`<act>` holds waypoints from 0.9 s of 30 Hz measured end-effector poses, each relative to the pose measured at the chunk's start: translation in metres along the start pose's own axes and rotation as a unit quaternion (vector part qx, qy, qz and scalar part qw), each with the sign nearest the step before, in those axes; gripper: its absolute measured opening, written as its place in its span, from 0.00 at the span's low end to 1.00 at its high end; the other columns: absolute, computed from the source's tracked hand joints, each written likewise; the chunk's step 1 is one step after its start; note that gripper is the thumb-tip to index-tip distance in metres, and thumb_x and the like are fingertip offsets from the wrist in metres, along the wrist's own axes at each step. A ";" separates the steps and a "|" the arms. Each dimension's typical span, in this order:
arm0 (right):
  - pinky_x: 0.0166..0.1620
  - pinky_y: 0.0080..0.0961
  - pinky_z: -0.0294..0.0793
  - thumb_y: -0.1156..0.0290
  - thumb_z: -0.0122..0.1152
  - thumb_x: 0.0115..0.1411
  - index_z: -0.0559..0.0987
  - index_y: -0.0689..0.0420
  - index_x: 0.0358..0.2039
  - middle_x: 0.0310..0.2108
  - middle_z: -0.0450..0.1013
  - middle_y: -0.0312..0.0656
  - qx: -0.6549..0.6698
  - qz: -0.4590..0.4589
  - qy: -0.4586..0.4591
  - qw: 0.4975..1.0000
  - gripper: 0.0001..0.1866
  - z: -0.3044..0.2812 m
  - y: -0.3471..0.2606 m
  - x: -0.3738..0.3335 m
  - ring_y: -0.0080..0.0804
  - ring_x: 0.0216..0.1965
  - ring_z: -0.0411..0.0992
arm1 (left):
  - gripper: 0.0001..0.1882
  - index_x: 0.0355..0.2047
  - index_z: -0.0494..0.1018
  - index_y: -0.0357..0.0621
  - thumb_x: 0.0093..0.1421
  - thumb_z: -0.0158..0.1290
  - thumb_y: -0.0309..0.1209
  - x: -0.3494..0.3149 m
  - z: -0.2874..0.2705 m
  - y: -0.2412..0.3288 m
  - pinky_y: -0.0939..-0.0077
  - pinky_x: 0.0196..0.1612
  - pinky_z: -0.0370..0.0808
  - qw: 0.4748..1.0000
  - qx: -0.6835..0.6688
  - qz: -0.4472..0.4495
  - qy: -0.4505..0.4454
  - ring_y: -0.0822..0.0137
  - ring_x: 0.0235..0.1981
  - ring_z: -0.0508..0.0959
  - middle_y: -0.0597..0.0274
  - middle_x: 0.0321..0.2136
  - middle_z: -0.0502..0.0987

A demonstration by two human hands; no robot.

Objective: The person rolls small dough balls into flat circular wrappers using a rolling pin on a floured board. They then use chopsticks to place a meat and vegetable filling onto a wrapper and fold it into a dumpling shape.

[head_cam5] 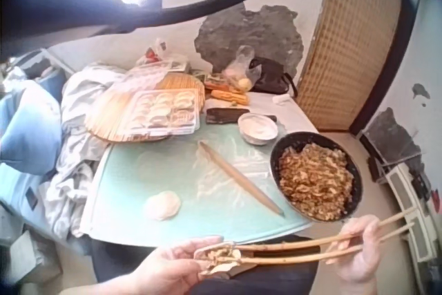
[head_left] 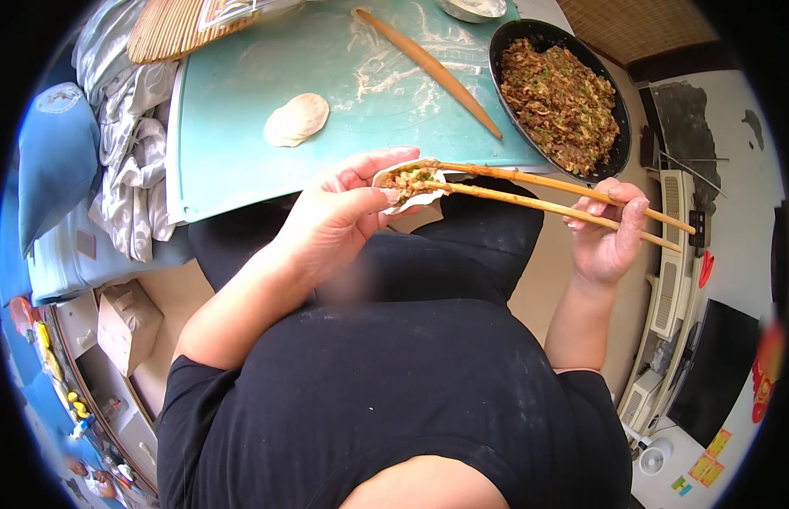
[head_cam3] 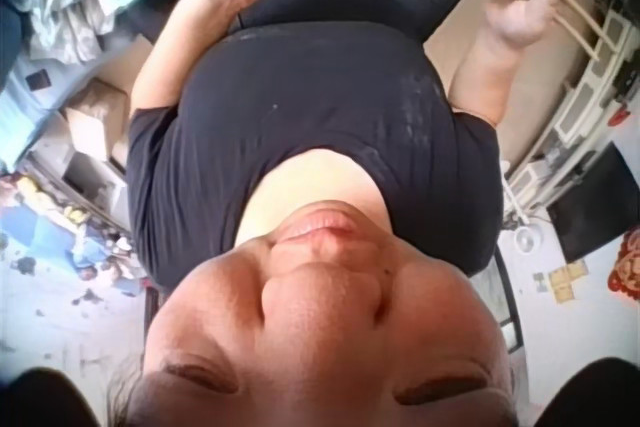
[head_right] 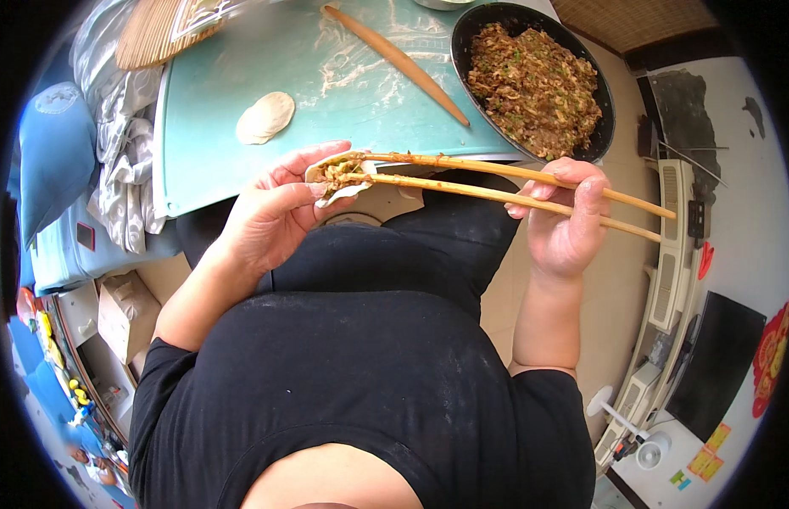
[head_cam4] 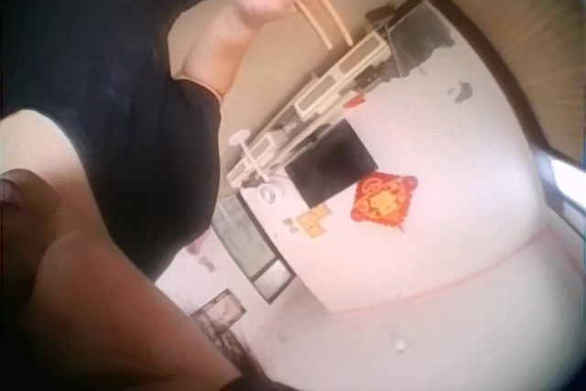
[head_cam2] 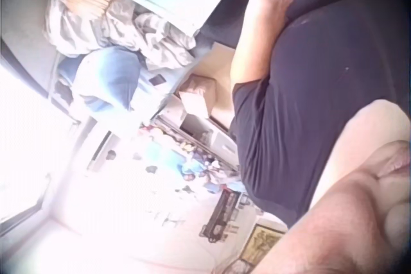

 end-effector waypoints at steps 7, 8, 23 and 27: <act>0.23 0.28 0.74 0.59 0.38 0.68 0.71 0.60 0.36 0.24 0.67 0.45 0.010 0.011 -0.034 0.999 0.18 0.010 0.008 0.003 0.34 0.19 0.69 | 0.24 0.55 0.61 0.30 0.56 0.43 0.19 -0.009 0.002 0.006 0.69 0.54 0.72 1.000 0.028 0.009 0.008 0.62 0.51 0.73 0.47 0.54 0.67; 0.23 0.28 0.74 0.59 0.38 0.68 0.71 0.60 0.36 0.24 0.67 0.44 0.009 0.009 -0.040 0.999 0.18 0.011 0.008 0.003 0.34 0.19 0.69 | 0.24 0.55 0.61 0.30 0.56 0.43 0.19 -0.010 0.002 0.006 0.69 0.54 0.72 1.000 0.024 0.009 0.009 0.62 0.51 0.73 0.47 0.54 0.67; 0.25 0.28 0.77 0.59 0.36 0.69 0.73 0.59 0.34 0.24 0.69 0.41 0.113 0.094 0.042 0.988 0.19 0.007 0.027 -0.002 0.32 0.21 0.71 | 0.25 0.56 0.59 0.28 0.56 0.42 0.18 -0.008 0.006 0.004 0.68 0.55 0.71 1.000 0.020 -0.016 0.005 0.59 0.52 0.71 0.44 0.54 0.66; 0.25 0.28 0.77 0.59 0.37 0.69 0.73 0.59 0.35 0.24 0.69 0.41 0.096 0.081 0.026 0.992 0.19 0.007 0.025 -0.002 0.32 0.20 0.71 | 0.25 0.56 0.59 0.28 0.56 0.42 0.18 -0.005 0.005 0.002 0.67 0.55 0.71 1.000 0.026 -0.013 0.004 0.59 0.52 0.72 0.44 0.54 0.66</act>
Point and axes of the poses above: each hand's wrist, its own x-axis towards the middle knuckle, its own z-axis out of the palm, y = z × x, the point moved 3 cm from there along x, towards the middle knuckle
